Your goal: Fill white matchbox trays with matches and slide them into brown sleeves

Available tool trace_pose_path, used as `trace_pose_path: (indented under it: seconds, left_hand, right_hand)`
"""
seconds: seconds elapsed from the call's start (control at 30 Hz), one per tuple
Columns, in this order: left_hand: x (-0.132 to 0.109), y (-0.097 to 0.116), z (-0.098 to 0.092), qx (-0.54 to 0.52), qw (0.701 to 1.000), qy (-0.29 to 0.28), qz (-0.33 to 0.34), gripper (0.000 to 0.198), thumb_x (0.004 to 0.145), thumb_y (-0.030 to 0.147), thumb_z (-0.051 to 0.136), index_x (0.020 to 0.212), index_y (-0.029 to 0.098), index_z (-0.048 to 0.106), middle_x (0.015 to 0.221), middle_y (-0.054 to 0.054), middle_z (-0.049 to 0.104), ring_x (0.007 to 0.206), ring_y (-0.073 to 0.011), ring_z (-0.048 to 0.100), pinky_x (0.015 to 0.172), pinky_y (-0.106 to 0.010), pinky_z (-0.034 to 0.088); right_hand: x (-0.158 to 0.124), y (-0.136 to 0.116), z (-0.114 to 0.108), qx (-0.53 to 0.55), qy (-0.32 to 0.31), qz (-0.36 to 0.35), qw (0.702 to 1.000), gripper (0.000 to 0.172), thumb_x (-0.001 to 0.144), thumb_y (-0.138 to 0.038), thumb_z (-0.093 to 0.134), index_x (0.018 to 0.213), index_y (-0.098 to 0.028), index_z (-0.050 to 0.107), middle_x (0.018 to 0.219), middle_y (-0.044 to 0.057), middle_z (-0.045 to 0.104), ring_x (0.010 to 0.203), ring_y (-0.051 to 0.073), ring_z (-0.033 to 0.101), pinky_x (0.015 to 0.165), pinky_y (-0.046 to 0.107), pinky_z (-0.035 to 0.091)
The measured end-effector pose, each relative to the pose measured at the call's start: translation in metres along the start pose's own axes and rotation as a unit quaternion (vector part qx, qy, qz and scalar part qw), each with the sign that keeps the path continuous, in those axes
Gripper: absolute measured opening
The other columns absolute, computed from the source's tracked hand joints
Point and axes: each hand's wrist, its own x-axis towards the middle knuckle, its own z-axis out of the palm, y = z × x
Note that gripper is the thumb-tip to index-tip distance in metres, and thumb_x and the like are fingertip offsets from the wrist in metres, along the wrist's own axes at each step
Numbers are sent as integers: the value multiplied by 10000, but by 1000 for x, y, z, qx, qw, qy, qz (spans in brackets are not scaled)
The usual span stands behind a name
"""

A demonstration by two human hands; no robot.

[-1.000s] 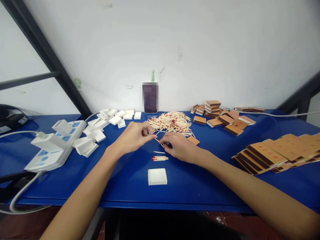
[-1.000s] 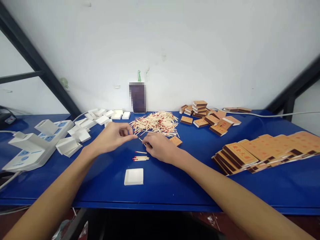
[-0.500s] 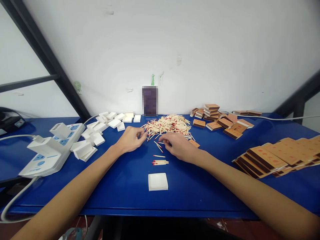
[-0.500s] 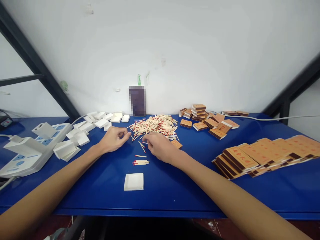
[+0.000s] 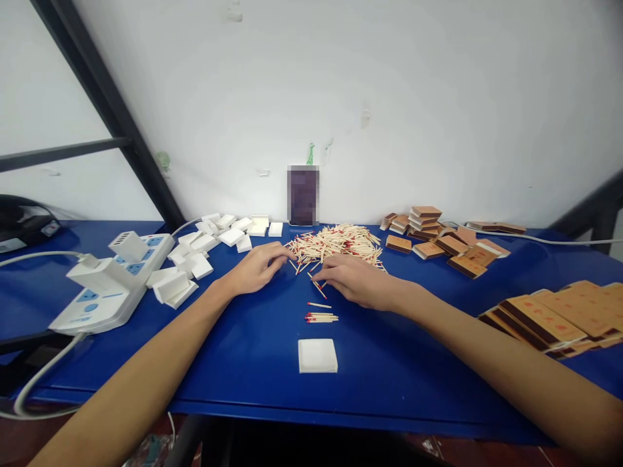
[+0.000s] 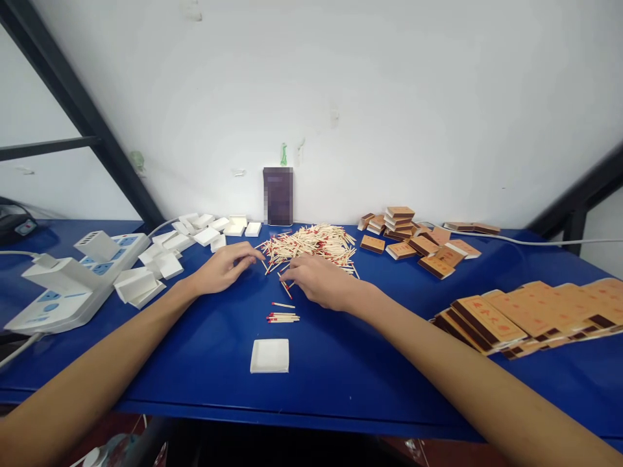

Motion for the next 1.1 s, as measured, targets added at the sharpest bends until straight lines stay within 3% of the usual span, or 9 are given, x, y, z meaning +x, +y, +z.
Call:
trace_pose_path:
  seconds: [0.17, 0.27, 0.4, 0.47, 0.7, 0.9, 1.1]
  left_hand:
    - [-1, 7, 5, -41, 993, 104, -33, 163, 862, 198, 550, 935, 158, 690, 737, -11, 683, 620, -111, 588, 605, -239, 473]
    - [-2, 7, 8, 18, 998, 63, -19, 185, 811, 160, 574, 950, 161, 696, 740, -4, 668, 605, -108, 559, 615, -245, 465]
    - [-1, 6, 9, 89, 995, -52, -5, 304, 885, 170, 506, 1134, 192, 679, 933, -49, 653, 781, -150, 601, 718, -283, 490]
    - [0, 6, 8, 106, 991, -75, -3, 323, 912, 185, 479, 1172, 203, 671, 1005, -66, 631, 882, -176, 606, 788, -312, 497]
    - [0, 5, 8, 99, 991, -89, 13, 322, 898, 144, 467, 1116, 206, 696, 1043, -62, 649, 973, -196, 594, 889, -353, 484]
    - [0, 5, 7, 104, 989, -102, 14, 295, 920, 175, 477, 1104, 213, 704, 1037, -63, 656, 972, -201, 597, 879, -354, 483]
    - [0, 6, 5, 106, 989, -107, 1, 248, 940, 220, 499, 1068, 209, 711, 1031, -59, 663, 970, -199, 594, 878, -349, 471]
  right_hand:
    - [-2, -2, -4, 48, -27, 19, 998, 258, 972, -160, 483, 1131, -190, 684, 1077, 98, 647, 967, 201, 610, 839, 322, 468]
    - [-5, -4, -4, 60, -33, 36, 997, 208, 987, -219, 480, 1058, -197, 675, 1046, 83, 632, 956, 202, 607, 827, 330, 467]
    - [-12, -6, -1, 52, -24, 49, 997, 200, 997, -254, 461, 978, -207, 654, 966, 62, 612, 874, 186, 594, 771, 321, 456]
    - [-17, -6, 1, 56, -10, 50, 997, 205, 1001, -252, 446, 971, -210, 645, 962, 59, 605, 870, 181, 584, 765, 315, 451]
    - [-20, -8, 9, 95, 35, 31, 994, 263, 986, -148, 399, 965, -193, 657, 998, 71, 603, 900, 178, 568, 802, 321, 457]
    - [-11, -15, 12, 76, 51, -16, 996, 381, 961, -93, 406, 1219, -222, 655, 1065, 96, 630, 929, 190, 578, 824, 337, 460]
    - [-12, -13, 9, 65, 48, -27, 996, 336, 982, -146, 423, 1103, -218, 727, 1044, 103, 641, 908, 197, 593, 797, 341, 467]
